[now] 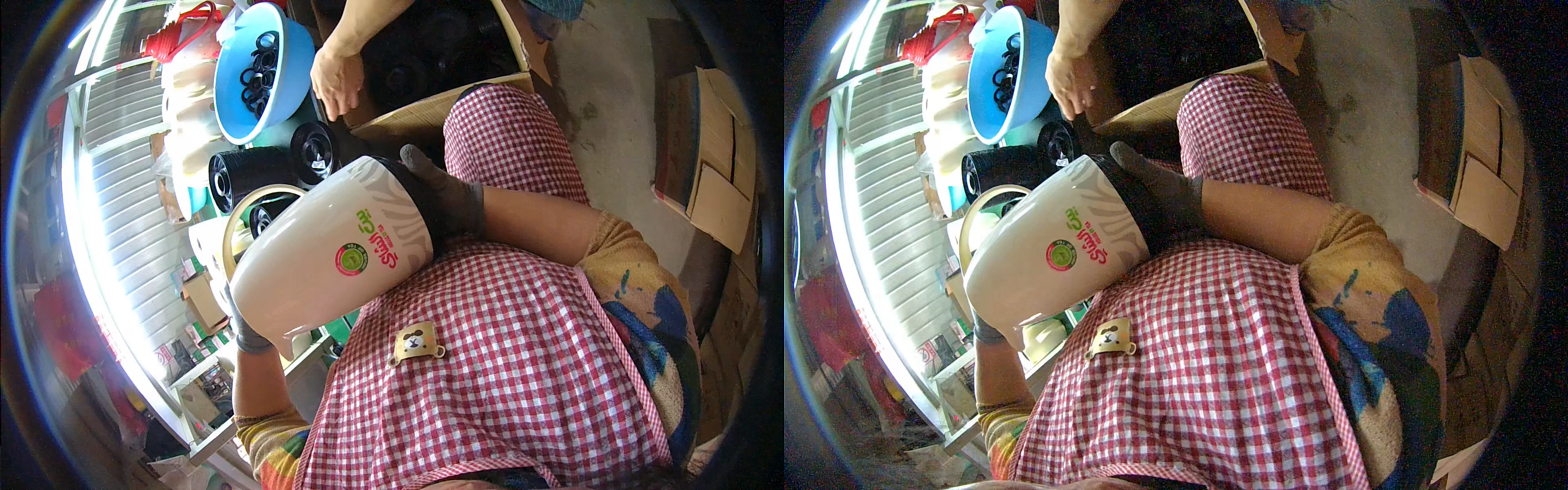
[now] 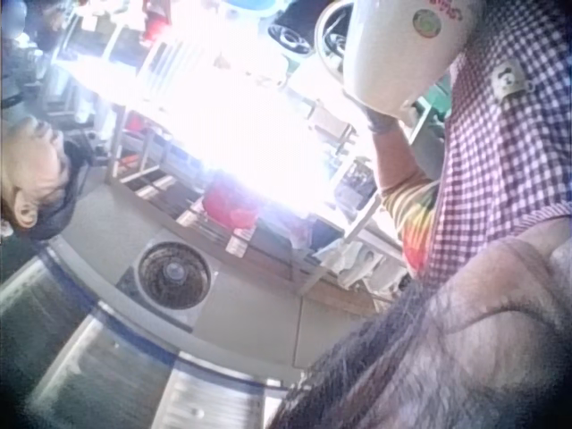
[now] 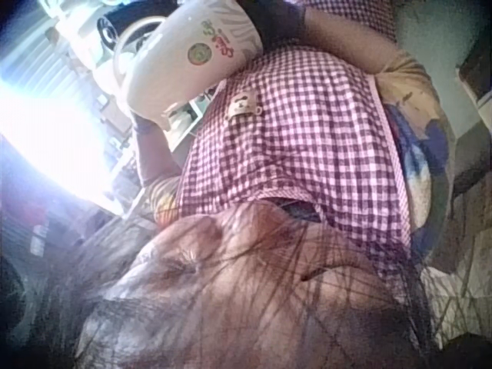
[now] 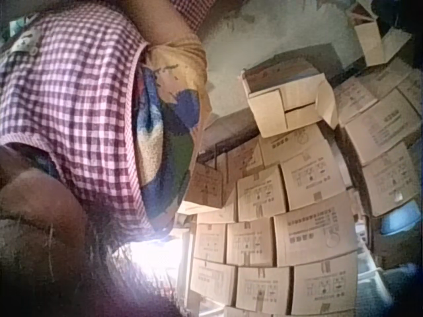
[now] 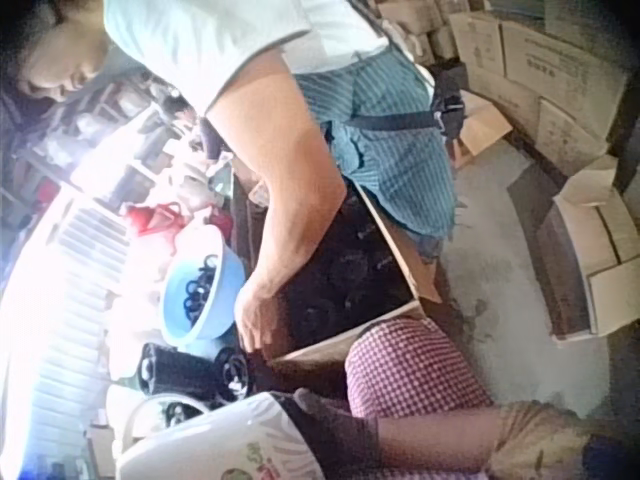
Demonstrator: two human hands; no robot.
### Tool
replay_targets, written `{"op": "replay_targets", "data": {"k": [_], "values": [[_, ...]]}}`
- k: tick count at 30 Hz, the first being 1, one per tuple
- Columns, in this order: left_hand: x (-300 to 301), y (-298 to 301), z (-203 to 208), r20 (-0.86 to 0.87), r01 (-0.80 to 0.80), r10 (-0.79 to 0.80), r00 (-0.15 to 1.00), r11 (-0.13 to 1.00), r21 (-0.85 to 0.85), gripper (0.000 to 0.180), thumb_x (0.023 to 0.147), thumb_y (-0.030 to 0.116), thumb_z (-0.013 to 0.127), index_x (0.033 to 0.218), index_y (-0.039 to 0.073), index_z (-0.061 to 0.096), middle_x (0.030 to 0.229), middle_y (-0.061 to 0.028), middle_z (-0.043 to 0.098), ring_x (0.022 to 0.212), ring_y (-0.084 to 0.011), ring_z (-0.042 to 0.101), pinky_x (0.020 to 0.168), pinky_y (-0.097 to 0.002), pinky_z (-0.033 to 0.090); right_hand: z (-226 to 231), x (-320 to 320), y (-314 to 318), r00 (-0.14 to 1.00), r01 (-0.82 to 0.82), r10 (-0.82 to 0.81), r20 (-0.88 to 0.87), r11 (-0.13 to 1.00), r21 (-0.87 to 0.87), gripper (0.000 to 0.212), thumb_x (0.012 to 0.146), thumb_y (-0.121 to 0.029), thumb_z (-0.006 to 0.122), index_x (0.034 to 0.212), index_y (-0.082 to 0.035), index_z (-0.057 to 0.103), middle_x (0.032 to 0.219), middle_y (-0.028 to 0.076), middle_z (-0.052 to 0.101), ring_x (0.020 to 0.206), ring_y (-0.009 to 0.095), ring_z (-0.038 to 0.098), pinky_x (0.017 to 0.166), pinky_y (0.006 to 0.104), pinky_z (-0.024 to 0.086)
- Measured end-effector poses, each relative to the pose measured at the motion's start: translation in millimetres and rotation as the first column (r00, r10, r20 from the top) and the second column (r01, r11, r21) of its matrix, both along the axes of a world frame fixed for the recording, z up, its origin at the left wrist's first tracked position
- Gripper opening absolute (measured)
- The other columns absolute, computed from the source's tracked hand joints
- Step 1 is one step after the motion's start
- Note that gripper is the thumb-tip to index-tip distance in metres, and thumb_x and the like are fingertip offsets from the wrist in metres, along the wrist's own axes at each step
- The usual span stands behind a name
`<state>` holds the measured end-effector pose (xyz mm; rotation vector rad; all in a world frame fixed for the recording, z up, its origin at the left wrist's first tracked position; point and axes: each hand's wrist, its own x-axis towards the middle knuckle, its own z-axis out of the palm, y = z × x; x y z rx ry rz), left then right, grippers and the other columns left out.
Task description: The person assembles white electric kettles by placing black lids onto the kettle bodies. They pick up each kettle, align and press the lid into place, then set the finished unit aside on the table.
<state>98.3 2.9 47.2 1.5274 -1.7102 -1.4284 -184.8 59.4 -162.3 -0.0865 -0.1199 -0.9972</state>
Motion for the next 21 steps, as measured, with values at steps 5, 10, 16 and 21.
{"op": "replay_targets", "data": {"k": [5,10,16,21], "values": [[8.1,4.6,-0.7,-0.038,-0.039,0.042,0.998,0.997,0.059,0.04,0.093,0.016,0.061,0.129,0.004,0.051,0.118,-0.0183,0.064,0.1,-0.0336,0.067,0.086,-0.0472,0.055,7.4,2.7,6.7,0.997,-0.038,0.034,-0.067,0.998,-0.046,0.103,0.072,-0.087,0.048,0.146,-0.015,0.039,0.148,0.016,0.042,0.132,0.033,0.042,0.108,0.0512,0.038],[15.9,5.3,-3.1,-0.053,-0.064,0.07,0.996,0.993,0.094,0.04,0.094,0.016,0.061,0.131,0.004,0.051,0.118,-0.0181,0.064,0.1,-0.0329,0.067,0.086,-0.0469,0.055,6.4,2.7,6.1,0.996,-0.06,0.061,0.066,0.998,-0.012,0.089,0.086,-0.076,0.043,0.149,-0.014,0.035,0.151,0.015,0.038,0.137,0.032,0.038,0.112,0.0543,0.029],[4.5,14.1,3.0,-0.163,-0.251,0.287,0.944,0.945,0.212,0.041,0.094,0.017,0.06,0.13,-0.002,0.052,0.117,-0.0158,0.064,0.096,-0.0271,0.068,0.084,-0.0412,0.057,-0.4,8.6,8.8,0.995,-0.043,0.053,0.087,0.993,-0.108,0.088,0.087,-0.074,0.045,0.152,-0.016,0.03,0.153,0.013,0.036,0.139,0.032,0.035,0.114,0.054,0.027],[6.1,15.0,6.9,-0.041,-0.13,0.133,0.99,0.99,0.056,0.042,0.094,0.018,0.061,0.13,-0.002,0.052,0.117,-0.0157,0.064,0.097,-0.0267,0.068,0.084,-0.0409,0.057,0.0,11.2,9.1,0.992,-0.042,0.056,0.11,0.991,-0.127,0.087,0.088,-0.073,0.041,0.152,-0.015,0.028,0.154,0.014,0.034,0.139,0.031,0.035,0.115,0.0518,0.025]]}}
